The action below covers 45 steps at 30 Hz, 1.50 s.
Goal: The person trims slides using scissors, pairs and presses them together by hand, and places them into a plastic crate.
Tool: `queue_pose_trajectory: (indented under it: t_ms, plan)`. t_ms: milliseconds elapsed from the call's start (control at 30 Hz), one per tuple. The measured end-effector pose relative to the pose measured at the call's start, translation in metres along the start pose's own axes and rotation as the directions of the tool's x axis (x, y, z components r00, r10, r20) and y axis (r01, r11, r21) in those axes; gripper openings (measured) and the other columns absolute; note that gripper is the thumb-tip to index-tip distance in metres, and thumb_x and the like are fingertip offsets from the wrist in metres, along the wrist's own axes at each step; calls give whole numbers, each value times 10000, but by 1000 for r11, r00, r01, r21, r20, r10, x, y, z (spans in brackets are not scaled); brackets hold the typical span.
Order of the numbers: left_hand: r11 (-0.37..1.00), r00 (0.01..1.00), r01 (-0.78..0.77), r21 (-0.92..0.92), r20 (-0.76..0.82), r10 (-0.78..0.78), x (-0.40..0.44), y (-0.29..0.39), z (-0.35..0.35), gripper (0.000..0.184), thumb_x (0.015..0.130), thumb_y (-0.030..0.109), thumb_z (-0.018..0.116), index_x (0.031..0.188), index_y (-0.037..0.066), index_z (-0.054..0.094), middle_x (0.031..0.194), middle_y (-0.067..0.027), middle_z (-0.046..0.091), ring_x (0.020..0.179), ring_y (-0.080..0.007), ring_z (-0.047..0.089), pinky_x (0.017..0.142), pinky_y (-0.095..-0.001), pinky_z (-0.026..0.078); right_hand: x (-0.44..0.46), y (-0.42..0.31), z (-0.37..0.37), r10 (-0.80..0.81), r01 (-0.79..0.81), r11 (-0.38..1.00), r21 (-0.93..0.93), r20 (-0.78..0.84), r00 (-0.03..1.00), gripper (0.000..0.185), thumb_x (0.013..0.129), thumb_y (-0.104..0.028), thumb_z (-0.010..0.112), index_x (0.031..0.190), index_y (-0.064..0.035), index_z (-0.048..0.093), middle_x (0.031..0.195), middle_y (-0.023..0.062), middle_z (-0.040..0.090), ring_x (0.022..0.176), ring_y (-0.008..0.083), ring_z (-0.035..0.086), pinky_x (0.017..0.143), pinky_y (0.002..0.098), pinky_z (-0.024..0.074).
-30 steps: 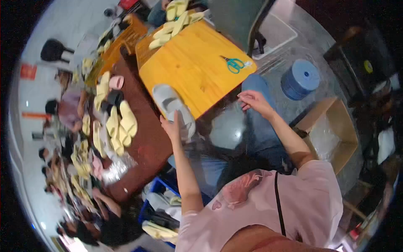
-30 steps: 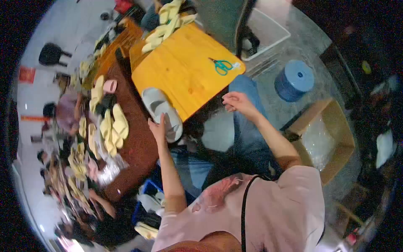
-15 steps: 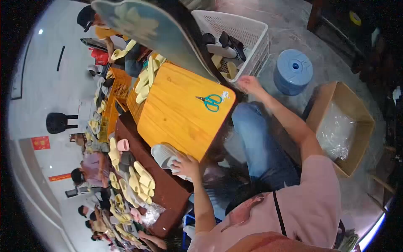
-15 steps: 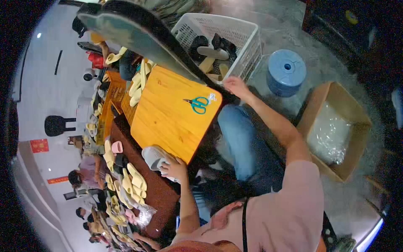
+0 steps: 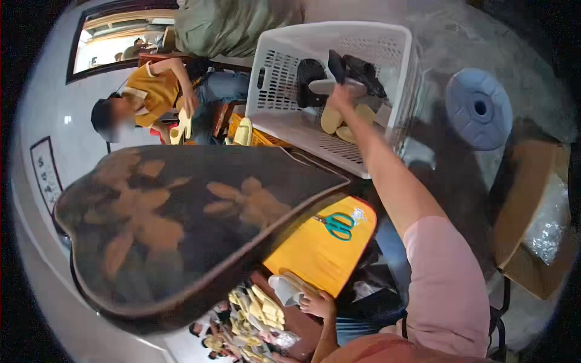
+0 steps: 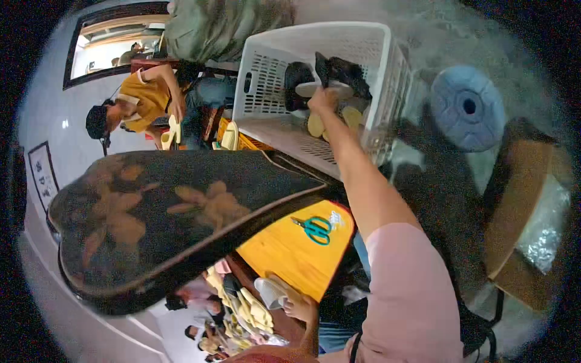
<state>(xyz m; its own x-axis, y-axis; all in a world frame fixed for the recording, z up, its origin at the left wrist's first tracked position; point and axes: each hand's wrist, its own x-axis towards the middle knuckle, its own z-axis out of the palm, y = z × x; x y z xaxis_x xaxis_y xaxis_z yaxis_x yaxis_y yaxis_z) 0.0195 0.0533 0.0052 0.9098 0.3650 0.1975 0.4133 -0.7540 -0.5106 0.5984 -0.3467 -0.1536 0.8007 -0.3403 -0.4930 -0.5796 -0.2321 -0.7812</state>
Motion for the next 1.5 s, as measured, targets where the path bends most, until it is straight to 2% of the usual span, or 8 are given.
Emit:
queue_pose_trajectory:
  t_ms: [367, 467, 600, 933, 1200, 1267, 1367, 1500]
  plan:
    - [999, 998, -20, -35, 63, 23, 8, 8, -19, 734, 952, 489, 446, 1526, 42, 354, 1343, -335, 437, 1219, -510, 413, 1034, -658, 305, 149, 60, 28, -330, 376, 892, -251, 208, 921, 489, 915, -350, 547, 1349, -140, 630, 1411, 238, 525, 1223, 404, 544, 1028, 491, 460]
    - [1000, 997, -18, -17, 70, 19, 5, 4, -10, 732, 948, 461, 458, 1543, 52, 330, 1356, -335, 423, 1238, -520, 402, 1052, -672, 292, 71, 14, -19, -244, 322, 933, 164, -374, 895, 329, 790, -258, 735, 1081, -110, 773, 1088, 240, 664, 1072, 402, 616, 939, 469, 508]
    - [999, 998, 21, -32, 59, -19, 2, 4, -11, 745, 918, 450, 501, 1547, 80, 352, 1335, -325, 447, 1224, -519, 409, 1039, -688, 312, 8, -31, -103, -408, 580, 811, 76, -636, 655, 194, 777, -172, 743, 956, -124, 804, 904, 141, 730, 876, 323, 691, 815, 418, 555]
    - [957, 984, 138, -256, -70, -161, 2, 13, -13, 734, 940, 489, 572, 1518, 81, 375, 1521, -314, 359, 1366, -513, 351, 1069, -730, 247, -263, -84, -372, -662, 802, 366, 472, -473, 581, 187, 895, -86, 669, 1045, -45, 773, 942, 14, 723, 810, 92, 643, 723, 253, 529]
    - [22, 848, -519, -855, -511, 139, -14, 123, -229, 863, 865, 336, 782, 1492, -63, 344, 1488, -286, 420, 1375, -431, 407, 1161, -472, 316, -526, -99, -450, -785, 806, 405, 432, -288, 549, 197, 905, -89, 682, 1078, -44, 763, 981, -1, 723, 853, 76, 642, 732, 228, 511]
    - [-335, 899, -169, -927, -284, 333, -38, 141, -268, 937, 908, 363, 751, 1560, -5, 188, 1426, -294, 466, 1223, -383, 588, 1009, -447, 502, -555, -91, -448, -817, 802, 414, 431, -213, 536, 215, 913, -78, 674, 1109, -22, 745, 995, 5, 710, 838, 64, 623, 715, 211, 484]
    - [-580, 680, 602, -548, -27, 732, -60, 145, -299, 997, 943, 486, 665, 1588, 172, -26, 1492, -295, 354, 996, -412, 696, 759, -470, 621, -601, -81, -429, -794, 723, 511, 465, -68, 604, 263, 927, -76, 649, 1171, 3, 710, 1035, 15, 698, 856, 65, 621, 746, 204, 477]
    - [-522, 554, 773, -361, -17, 833, -68, 120, -269, 875, 975, 683, 424, 1586, 217, 7, 1597, -294, 149, 1072, -540, 640, 799, -558, 611, -619, -73, -378, -773, 530, 611, 589, 299, 559, 422, 903, -104, 648, 1316, -16, 637, 1072, 45, 710, 907, 104, 663, 810, 276, 533]
